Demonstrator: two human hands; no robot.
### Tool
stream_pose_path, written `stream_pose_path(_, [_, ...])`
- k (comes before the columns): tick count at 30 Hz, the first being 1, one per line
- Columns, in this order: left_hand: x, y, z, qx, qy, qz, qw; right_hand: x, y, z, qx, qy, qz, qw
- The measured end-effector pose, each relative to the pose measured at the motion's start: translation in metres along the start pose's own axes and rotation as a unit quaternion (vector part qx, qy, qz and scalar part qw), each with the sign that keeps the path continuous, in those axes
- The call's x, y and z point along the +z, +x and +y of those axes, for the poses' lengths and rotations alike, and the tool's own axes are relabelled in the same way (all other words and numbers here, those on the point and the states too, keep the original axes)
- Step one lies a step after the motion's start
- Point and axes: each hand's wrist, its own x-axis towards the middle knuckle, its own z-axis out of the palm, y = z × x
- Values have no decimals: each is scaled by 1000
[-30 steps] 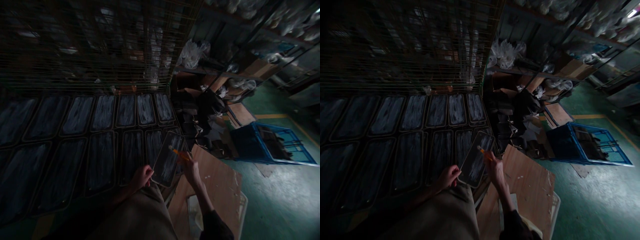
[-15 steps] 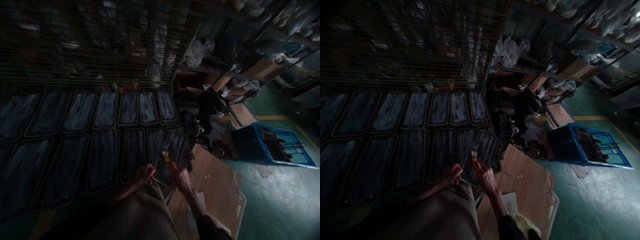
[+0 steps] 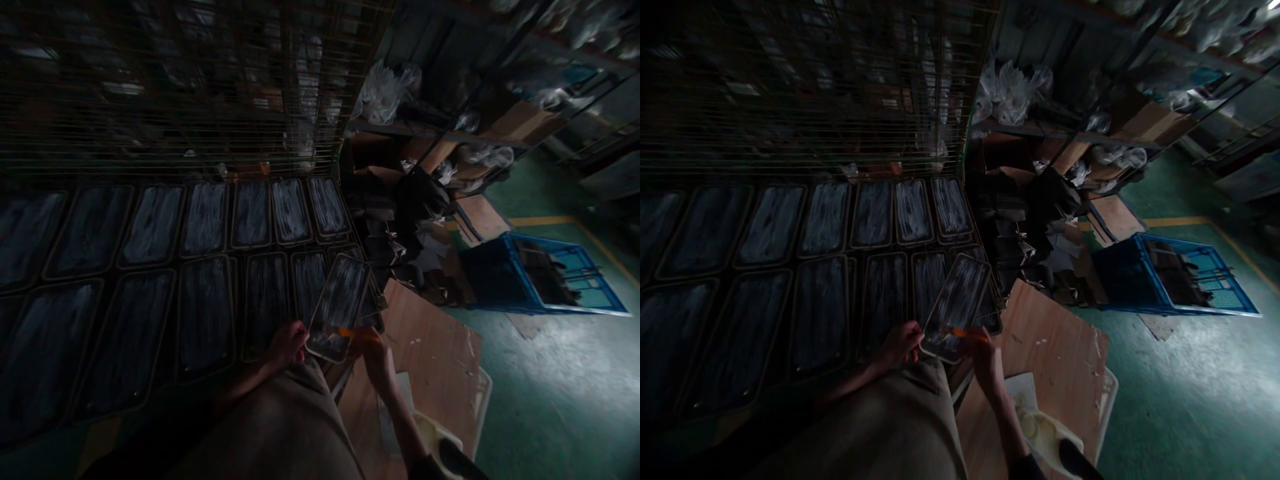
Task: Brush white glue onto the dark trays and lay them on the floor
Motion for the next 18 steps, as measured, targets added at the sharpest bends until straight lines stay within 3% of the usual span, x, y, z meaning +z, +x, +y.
stream_pose_path(4, [1, 0, 3, -10, 23, 7, 1000, -6, 45, -7, -62, -33, 147, 987])
stream_pose_path(9, [2, -1, 1, 0, 16, 8, 1000, 17, 70, -14, -69, 8, 176, 982])
stream_pose_path(13, [2, 1, 1, -16, 5, 13, 1000, 34, 35, -5, -13, 1, 138, 990])
stream_pose_path(18, [1, 1, 3, -23, 2, 3, 1000, 40, -21, 9, 54, 52, 118, 990])
